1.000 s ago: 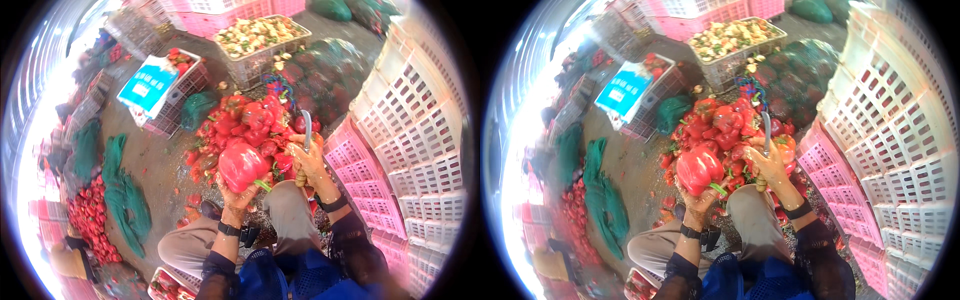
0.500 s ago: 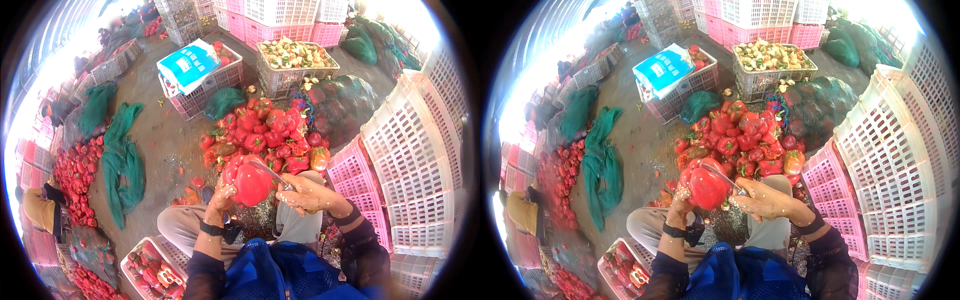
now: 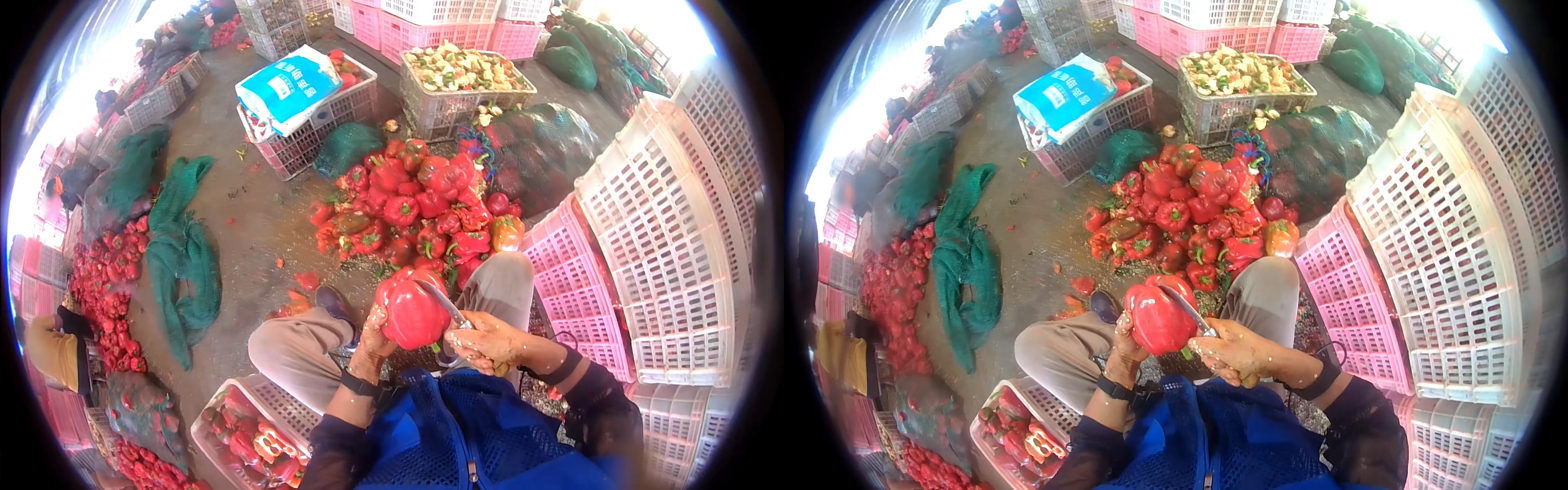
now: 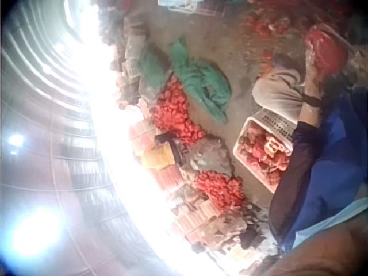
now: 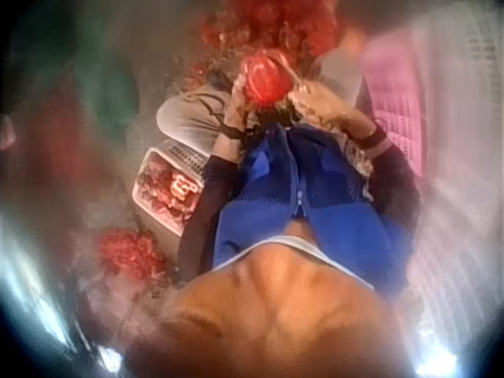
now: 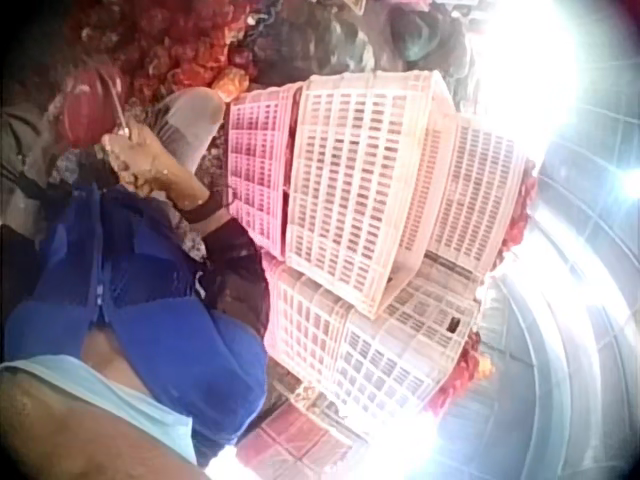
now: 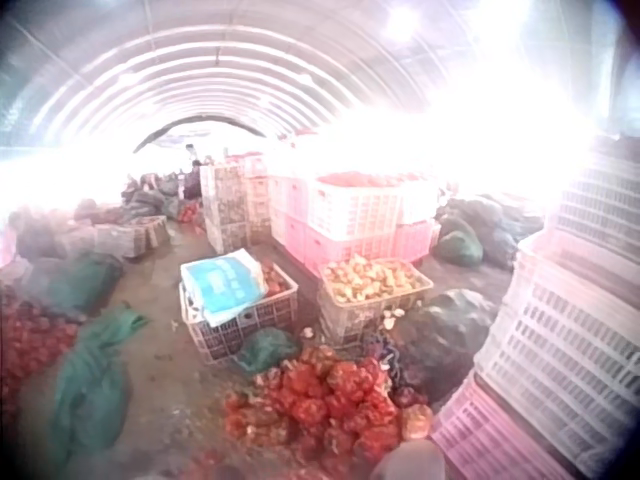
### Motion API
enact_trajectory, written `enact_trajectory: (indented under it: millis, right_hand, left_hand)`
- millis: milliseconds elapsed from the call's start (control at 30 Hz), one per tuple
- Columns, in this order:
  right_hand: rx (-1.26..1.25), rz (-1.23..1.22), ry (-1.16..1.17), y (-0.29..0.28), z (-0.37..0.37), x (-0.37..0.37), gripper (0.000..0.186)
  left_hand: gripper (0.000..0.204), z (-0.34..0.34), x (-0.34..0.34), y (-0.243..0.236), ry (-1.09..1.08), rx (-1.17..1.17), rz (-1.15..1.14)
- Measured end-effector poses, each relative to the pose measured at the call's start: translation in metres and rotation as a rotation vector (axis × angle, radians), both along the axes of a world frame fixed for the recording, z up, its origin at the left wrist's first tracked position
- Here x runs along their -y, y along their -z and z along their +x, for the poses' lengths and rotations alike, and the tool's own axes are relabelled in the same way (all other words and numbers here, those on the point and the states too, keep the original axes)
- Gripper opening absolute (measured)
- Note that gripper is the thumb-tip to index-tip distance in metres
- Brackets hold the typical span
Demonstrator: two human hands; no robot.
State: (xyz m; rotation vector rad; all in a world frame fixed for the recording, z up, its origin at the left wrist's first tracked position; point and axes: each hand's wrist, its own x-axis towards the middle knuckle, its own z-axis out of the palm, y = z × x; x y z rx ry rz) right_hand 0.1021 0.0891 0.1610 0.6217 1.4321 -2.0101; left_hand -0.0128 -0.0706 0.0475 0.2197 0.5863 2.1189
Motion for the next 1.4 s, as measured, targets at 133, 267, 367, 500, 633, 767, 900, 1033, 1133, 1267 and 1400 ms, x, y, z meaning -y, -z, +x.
enact_trajectory:
  millis: [133, 267, 367, 500, 633, 767, 900, 1033, 1133, 1267, 1400]
  right_hand:
    - [-0.062, 0.023, -0.03, 0.015, -0.002, -0.002, 0.018]
    - [0.068, 0.016, -0.17, 0.016, -0.013, -0.007, 0.02]
    - [0.042, -0.022, -0.145, 0.015, -0.015, 0.0, 0.018]
    - [-0.129, 0.024, -0.031, 0.039, -0.011, 0.024, 0.026]
    - [-0.194, 0.137, -0.003, 0.057, -0.01, 0.027, 0.031]
    - [-0.274, 0.388, 0.014, 0.065, -0.017, 0.02, 0.03]
    - [-0.43, 0.812, -0.086, 0.062, -0.026, 0.025, 0.031]
    - [-0.673, 0.935, -0.026, 0.064, -0.034, 0.03, 0.03]
    - [-0.635, 0.914, 0.011, 0.054, -0.039, 0.026, 0.031]
    - [-0.508, 0.87, -0.02, 0.041, -0.039, 0.021, 0.033]
    - [-0.555, 0.863, -0.042, 0.047, -0.036, 0.015, 0.034]
  left_hand:
    - [0.086, -0.004, -0.001, 0.014, 0.027, -0.008, 0.003]
    - [0.085, -0.013, 0.013, 0.027, 0.012, -0.061, -0.053]
    - [0.083, -0.02, 0.022, 0.037, -0.004, -0.067, -0.07]
    - [0.079, -0.019, 0.023, 0.048, -0.053, 0.057, -0.017]
    - [0.078, -0.021, 0.024, 0.054, -0.104, 0.021, -0.138]
    - [0.067, -0.006, -0.007, 0.026, -0.356, -0.206, -0.475]
    - [0.06, 0.008, -0.016, 0.017, -0.471, -0.418, -0.638]
    - [0.055, -0.004, -0.028, 0.023, -0.466, -0.037, -0.366]
    - [0.053, -0.01, -0.032, 0.032, -0.477, -0.081, -0.273]
    - [0.055, -0.009, -0.036, 0.028, -0.522, -0.077, -0.232]
    - [0.059, -0.004, -0.04, 0.021, -0.641, -0.091, -0.321]
